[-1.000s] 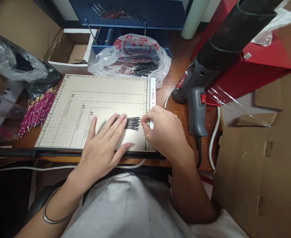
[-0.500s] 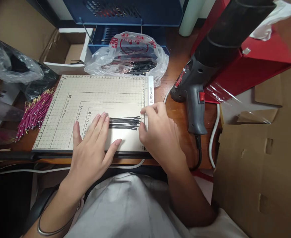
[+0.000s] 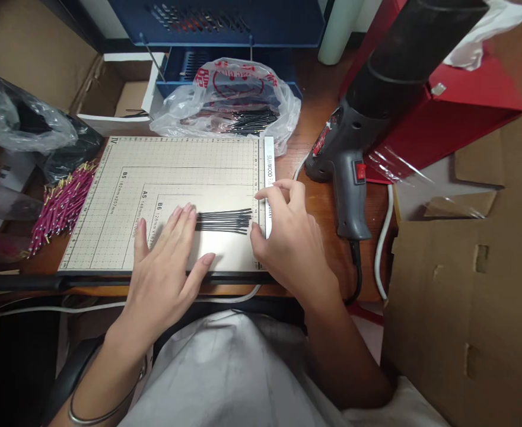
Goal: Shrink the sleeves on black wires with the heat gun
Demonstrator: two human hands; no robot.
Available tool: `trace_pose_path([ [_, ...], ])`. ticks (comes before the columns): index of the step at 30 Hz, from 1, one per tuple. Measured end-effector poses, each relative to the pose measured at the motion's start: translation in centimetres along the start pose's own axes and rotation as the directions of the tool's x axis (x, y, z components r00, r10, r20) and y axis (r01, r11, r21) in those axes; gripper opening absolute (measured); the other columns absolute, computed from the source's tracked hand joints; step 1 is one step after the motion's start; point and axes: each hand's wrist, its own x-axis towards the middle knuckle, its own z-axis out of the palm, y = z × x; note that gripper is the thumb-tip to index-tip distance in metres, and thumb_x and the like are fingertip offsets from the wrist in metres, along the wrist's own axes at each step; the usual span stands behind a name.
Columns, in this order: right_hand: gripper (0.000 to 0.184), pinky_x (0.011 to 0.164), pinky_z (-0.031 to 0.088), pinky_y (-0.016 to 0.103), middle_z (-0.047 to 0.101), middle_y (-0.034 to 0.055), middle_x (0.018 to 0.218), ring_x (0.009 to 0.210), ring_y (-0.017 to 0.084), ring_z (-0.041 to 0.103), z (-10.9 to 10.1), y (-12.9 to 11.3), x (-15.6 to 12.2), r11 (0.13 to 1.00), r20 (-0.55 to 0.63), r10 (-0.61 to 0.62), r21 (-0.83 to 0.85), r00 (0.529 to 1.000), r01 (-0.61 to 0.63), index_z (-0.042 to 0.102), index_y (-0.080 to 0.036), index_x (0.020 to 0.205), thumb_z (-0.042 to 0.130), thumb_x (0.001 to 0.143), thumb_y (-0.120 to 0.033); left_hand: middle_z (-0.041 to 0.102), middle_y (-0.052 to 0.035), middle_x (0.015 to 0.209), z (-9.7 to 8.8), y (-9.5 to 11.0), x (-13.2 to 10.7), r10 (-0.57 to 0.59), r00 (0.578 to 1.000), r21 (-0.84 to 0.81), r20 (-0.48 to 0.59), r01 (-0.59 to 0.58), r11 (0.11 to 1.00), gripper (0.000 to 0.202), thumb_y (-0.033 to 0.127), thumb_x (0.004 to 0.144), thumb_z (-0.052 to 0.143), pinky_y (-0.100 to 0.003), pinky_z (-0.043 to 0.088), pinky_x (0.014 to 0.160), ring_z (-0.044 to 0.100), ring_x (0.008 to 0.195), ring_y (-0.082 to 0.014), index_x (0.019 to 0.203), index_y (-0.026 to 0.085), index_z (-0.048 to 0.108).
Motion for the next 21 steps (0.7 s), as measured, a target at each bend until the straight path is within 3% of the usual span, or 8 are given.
trace_pose_path([
  [6, 0.038, 0.076, 0.057, 0.044, 0.054, 0.0173, 0.154, 0.112, 0.034, 0.073, -0.2, -0.1, 0.0, 1.0, 0.071, 0.009, -0.008, 0.997, -0.009, 0.064, -0.023, 0.128, 0.068, 0.09, -0.023, 0.049, -0.0211, 0.171, 0.2, 0.3, 0.2, 0.04, 0.999, 0.034, 0.007, -0.04, 0.999, 0.068, 0.047, 0.117, 0.04, -0.056, 0.009, 0.14, 0.046, 0.162, -0.0331, 0.172, 0.007, 0.031],
  [12, 0.044, 0.089, 0.059, 0.05, 0.047, 0.0186, 0.164, 0.127, 0.039, 0.069, -1.1, -0.4, -0.5, 0.999, 0.158, -0.036, 0.03, 0.987, 0.032, 0.061, -0.024, 0.133, 0.066, 0.089, -0.02, 0.048, -0.0207, 0.172, 0.1, 0.2, 0.1, 0.048, 0.999, 0.032, 0.008, -0.049, 0.998, 0.069, 0.048, 0.117, 0.039, -0.058, 0.009, 0.14, 0.047, 0.161, -0.0336, 0.174, 0.009, 0.028],
  [17, 0.051, 0.102, 0.059, 0.054, 0.047, 0.0174, 0.165, 0.137, 0.039, 0.063, -1.5, -0.3, -0.5, 0.993, 0.241, -0.09, 0.099, 0.966, 0.068, 0.058, -0.025, 0.138, 0.07, 0.088, -0.021, 0.048, -0.0212, 0.172, -0.3, 0.8, 0.2, 0.094, 0.995, 0.021, 0.04, -0.095, 0.995, 0.07, 0.048, 0.117, 0.037, -0.056, 0.018, 0.139, 0.046, 0.162, -0.0339, 0.173, 0.007, 0.03],
  [21, 0.05, 0.104, 0.059, 0.056, 0.048, 0.017, 0.165, 0.141, 0.041, 0.062, -1.4, -0.2, -0.4, 0.997, 0.214, -0.053, 0.065, 0.976, 0.04, 0.059, -0.024, 0.137, 0.07, 0.088, -0.019, 0.051, -0.022, 0.17, -0.3, 1.2, 0.6, 0.146, 0.989, 0.047, 0.035, -0.147, 0.988, 0.068, 0.048, 0.118, 0.035, -0.055, 0.024, 0.138, 0.048, 0.16, -0.0339, 0.169, 0.003, 0.035],
])
